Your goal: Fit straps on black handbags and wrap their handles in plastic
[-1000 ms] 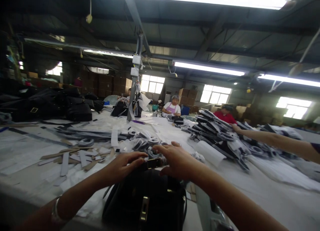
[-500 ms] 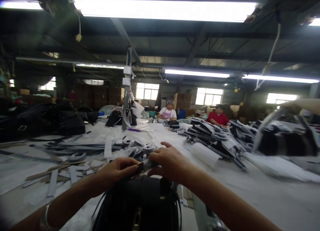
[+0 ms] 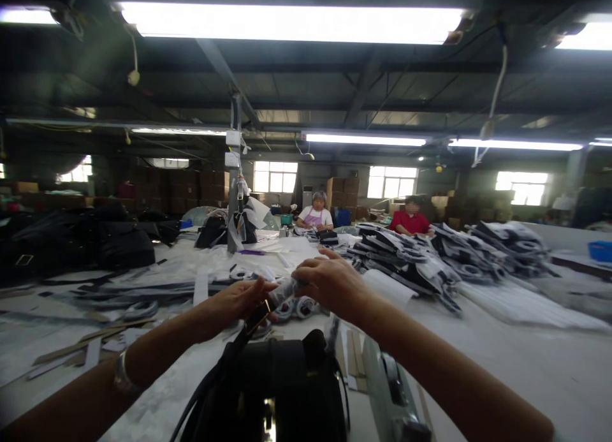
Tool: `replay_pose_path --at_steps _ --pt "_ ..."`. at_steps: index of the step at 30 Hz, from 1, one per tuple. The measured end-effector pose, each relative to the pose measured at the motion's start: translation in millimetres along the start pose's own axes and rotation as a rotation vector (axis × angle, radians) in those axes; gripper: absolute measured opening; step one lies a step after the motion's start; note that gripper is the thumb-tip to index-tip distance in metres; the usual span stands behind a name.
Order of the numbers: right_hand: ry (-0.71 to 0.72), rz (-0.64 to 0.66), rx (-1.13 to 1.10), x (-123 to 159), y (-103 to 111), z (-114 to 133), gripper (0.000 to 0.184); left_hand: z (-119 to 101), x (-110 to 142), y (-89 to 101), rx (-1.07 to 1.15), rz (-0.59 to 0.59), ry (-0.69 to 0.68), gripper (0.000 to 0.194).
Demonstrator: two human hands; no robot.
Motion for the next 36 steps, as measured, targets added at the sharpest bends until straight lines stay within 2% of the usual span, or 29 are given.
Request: replay_pose_path --at_steps 3,5,7,8,9,10,12,14,17,20,24,32,36 --pt "0.004 -0.156 0.000 6.6 -2.8 7.4 0.030 -18.1 -11.1 1.4 -0.038 0.050 -0.043 0.048" --pt "-0.031 -0.367 0.006 20.8 -8.2 19.7 0.036 -24.7 -13.3 4.0 -0.024 0.044 -0.060 0.041" --pt "-0.107 -0.602 -0.070 39.7 -19.5 35.7 0.029 -25.3 -12.5 6.1 0.028 0.024 -0.040 0.038" --pt "-0.162 -0.683 -0.160 48.1 -28.7 43.7 0.021 -24.1 -11.6 6.2 0.066 0.026 -0.020 0.037" --pt "-0.249 -0.711 -0.287 53.9 -40.8 50.6 0.016 -22.5 -10.6 5.6 0.109 0.032 0.001 0.036" --pt "-0.337 -0.670 -0.440 56.2 -55.8 57.2 0.017 -21.0 -9.7 4.3 0.146 0.042 0.022 0.035" --pt "-0.468 -0.485 -0.763 51.1 -88.5 71.2 0.024 -19.4 -8.5 1.1 0.159 0.051 0.051 0.035" --pt "-0.498 -0.374 -0.995 37.9 -113.6 85.4 0.034 -20.6 -7.7 -1.9 0.103 0.047 0.047 0.036" --pt "-0.494 -0.417 -1.139 17.0 -129.4 98.7 0.034 -24.9 -5.2 -4.3 0.036 0.058 0.032 0.044" --pt "-0.478 -0.541 -1.156 7.3 -130.3 104.0 0.035 -27.5 -1.1 -2.3 0.020 0.075 0.048 0.050" --pt "-0.490 -0.636 -1.148 10.0 -132.6 105.1 0.038 -27.2 2.0 3.5 -0.039 0.045 0.034 0.051" --pt "-0.565 -0.700 -1.022 17.0 -139.2 101.5 0.047 -26.1 0.9 0.2 0.091 0.056 0.037 0.042" --pt "-0.572 -0.730 -1.018 16.1 -138.0 99.6 0.045 -28.5 -0.2 -2.2 0.104 0.152 0.049 0.052"
Point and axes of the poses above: each hand's wrist, its own x-axis away from the middle knuckle, its own y-axis out of the back of the hand, z = x × y, the point moved 3 cm from there along -x, towards the middle knuckle, and after that the axes turned 14 degrees about -x, right-handed, at the moved point
